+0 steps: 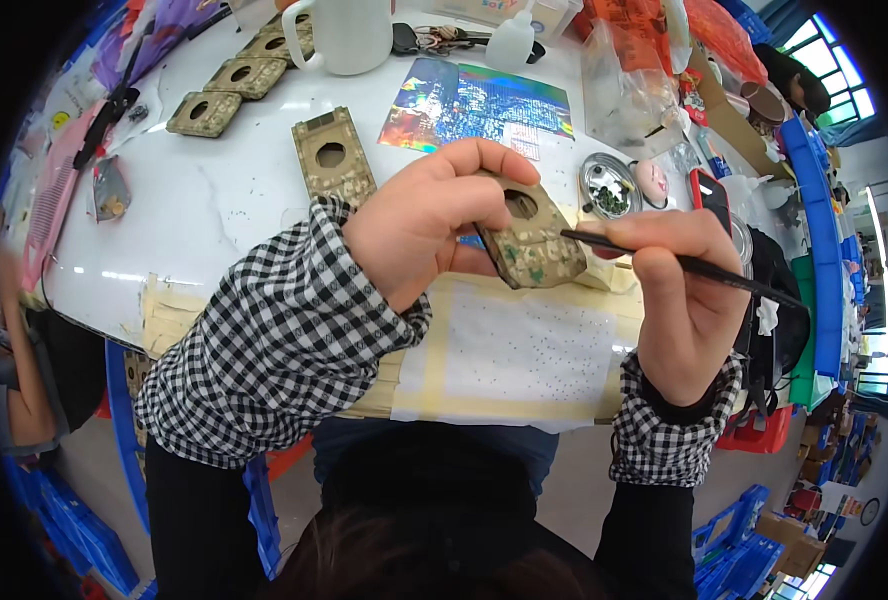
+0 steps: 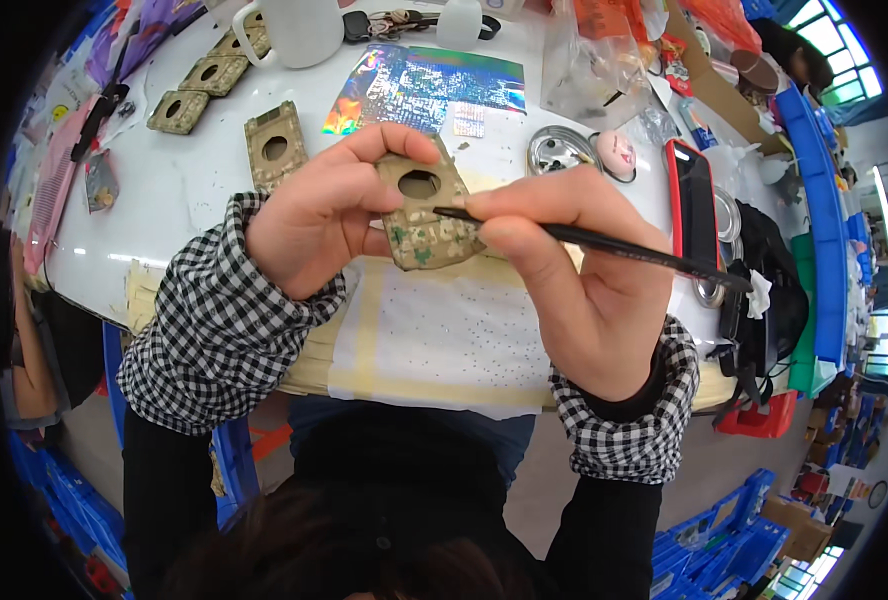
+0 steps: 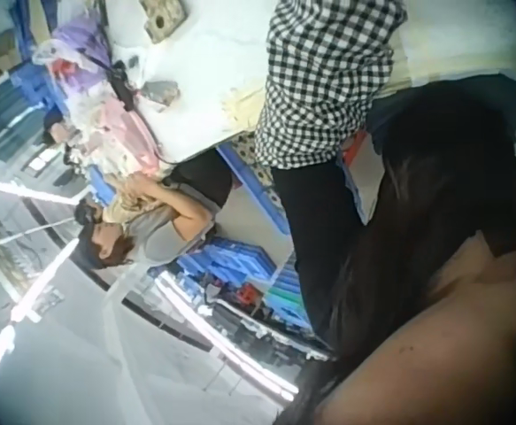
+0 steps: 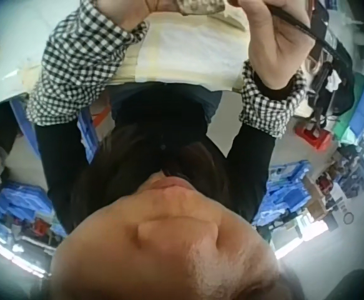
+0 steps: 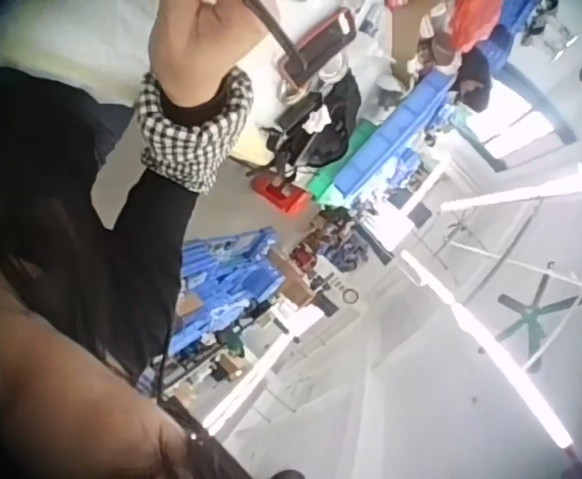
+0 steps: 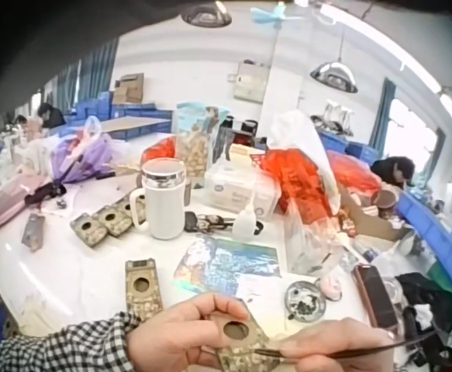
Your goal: Applying paint details and inspecting a camouflage toy tank component using a brush and tweezers.
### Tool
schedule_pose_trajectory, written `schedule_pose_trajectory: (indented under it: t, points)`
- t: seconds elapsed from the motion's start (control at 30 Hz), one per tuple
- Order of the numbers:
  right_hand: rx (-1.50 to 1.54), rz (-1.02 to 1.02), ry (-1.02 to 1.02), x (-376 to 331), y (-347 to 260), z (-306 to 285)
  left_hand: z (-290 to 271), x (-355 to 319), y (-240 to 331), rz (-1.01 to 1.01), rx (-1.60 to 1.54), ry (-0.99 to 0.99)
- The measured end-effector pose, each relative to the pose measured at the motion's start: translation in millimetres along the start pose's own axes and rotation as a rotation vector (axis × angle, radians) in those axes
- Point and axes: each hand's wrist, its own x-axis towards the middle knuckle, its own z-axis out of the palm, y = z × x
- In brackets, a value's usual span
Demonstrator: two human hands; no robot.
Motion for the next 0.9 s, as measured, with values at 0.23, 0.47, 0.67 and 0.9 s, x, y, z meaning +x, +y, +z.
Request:
schedule_pose_trajectory:
  t: [0.23, 0.47, 0.67, 0.9]
  points:
    - [-0.017, -0.01, -0.049, -4.5, 6.5, -6.2, -0.2, 1.3, -4.4, -0.023, -0.003, -0.048]
    - [-0.06, -0.026, -0.086, -3.4, 5.3, -4.1, 2.3, 0.5, -0.5, -0.031, -0.026, -0.032]
    - [-0.08, -0.036, -0.094, -2.4, 6.4, 1.4, -1.6, -1.6, 1.4, -0.027, -0.074, -0.032]
    - [-0.089, -0.038, -0.086, -3.8, 7.7, 1.4, -1.2, 0.5, -2.7, -0.014, -0.082, -0.02]
